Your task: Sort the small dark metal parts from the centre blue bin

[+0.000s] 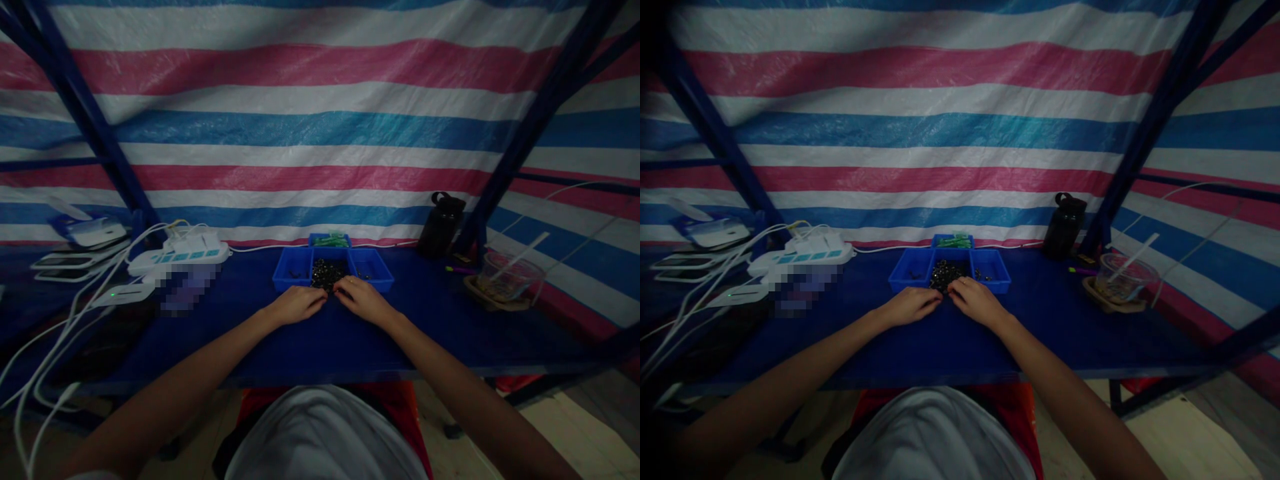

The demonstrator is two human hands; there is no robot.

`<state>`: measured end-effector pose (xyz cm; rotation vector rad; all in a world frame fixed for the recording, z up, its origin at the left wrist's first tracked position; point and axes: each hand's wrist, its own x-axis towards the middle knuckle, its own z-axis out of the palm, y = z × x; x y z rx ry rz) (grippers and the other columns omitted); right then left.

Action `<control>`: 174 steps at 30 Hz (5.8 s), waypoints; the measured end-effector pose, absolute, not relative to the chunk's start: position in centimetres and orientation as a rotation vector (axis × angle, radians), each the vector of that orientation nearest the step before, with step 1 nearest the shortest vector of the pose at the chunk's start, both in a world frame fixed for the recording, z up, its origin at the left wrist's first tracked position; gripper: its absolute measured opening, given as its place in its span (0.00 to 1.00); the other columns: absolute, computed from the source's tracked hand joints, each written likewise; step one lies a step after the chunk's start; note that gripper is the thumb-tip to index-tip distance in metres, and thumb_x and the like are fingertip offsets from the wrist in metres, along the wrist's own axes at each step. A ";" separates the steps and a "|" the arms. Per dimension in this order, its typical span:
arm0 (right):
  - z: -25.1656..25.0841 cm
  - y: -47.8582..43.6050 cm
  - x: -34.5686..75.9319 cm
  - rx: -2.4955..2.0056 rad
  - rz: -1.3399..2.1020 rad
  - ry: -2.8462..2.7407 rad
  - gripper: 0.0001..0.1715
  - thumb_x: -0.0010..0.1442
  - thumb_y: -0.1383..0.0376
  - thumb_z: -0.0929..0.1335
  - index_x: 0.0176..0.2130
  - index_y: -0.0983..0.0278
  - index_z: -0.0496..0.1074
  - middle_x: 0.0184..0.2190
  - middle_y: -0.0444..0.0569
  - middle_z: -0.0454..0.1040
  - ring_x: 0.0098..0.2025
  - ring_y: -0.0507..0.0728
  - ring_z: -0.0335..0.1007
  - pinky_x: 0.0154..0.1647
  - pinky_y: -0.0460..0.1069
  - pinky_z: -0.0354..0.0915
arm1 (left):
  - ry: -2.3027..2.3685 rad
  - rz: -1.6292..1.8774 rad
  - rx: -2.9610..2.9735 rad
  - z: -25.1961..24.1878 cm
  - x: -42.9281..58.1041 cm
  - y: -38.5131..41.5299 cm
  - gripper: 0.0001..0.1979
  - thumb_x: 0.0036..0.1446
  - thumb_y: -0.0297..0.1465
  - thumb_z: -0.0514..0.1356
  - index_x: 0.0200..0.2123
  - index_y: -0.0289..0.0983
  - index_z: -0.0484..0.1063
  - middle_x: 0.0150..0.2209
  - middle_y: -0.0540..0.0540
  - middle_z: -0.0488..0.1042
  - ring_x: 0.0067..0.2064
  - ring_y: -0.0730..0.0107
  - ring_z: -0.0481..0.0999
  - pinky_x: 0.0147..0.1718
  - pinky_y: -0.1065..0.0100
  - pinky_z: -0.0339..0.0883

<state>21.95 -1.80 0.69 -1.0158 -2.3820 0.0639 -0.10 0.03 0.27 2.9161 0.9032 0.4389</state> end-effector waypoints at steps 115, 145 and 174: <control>0.1 -2.5 20.9 -0.955 0.372 -2.455 0.04 0.61 0.69 0.62 0.38 0.63 0.66 0.35 0.46 0.71 0.37 0.52 0.68 0.39 0.46 0.61 | 0.830 0.392 2.949 0.1 0.0 0.0 0.09 0.63 0.35 0.51 0.39 0.39 0.69 0.37 0.49 0.72 0.38 0.72 0.73 0.35 0.75 0.62; 0.1 -2.2 21.2 -1.091 0.225 -2.538 0.06 0.63 0.66 0.62 0.38 0.64 0.67 0.36 0.49 0.70 0.38 0.53 0.68 0.40 0.47 0.61 | 0.922 0.395 2.970 0.1 -0.2 0.1 0.10 0.62 0.35 0.52 0.38 0.38 0.70 0.35 0.49 0.73 0.34 0.73 0.72 0.31 0.74 0.60; 0.5 -2.3 21.3 -1.038 0.189 -2.579 0.10 0.65 0.63 0.60 0.38 0.64 0.69 0.33 0.48 0.74 0.36 0.53 0.70 0.37 0.46 0.60 | 0.972 0.334 2.953 0.8 0.0 -0.3 0.09 0.60 0.32 0.52 0.31 0.38 0.69 0.29 0.51 0.74 0.28 0.74 0.71 0.25 0.73 0.54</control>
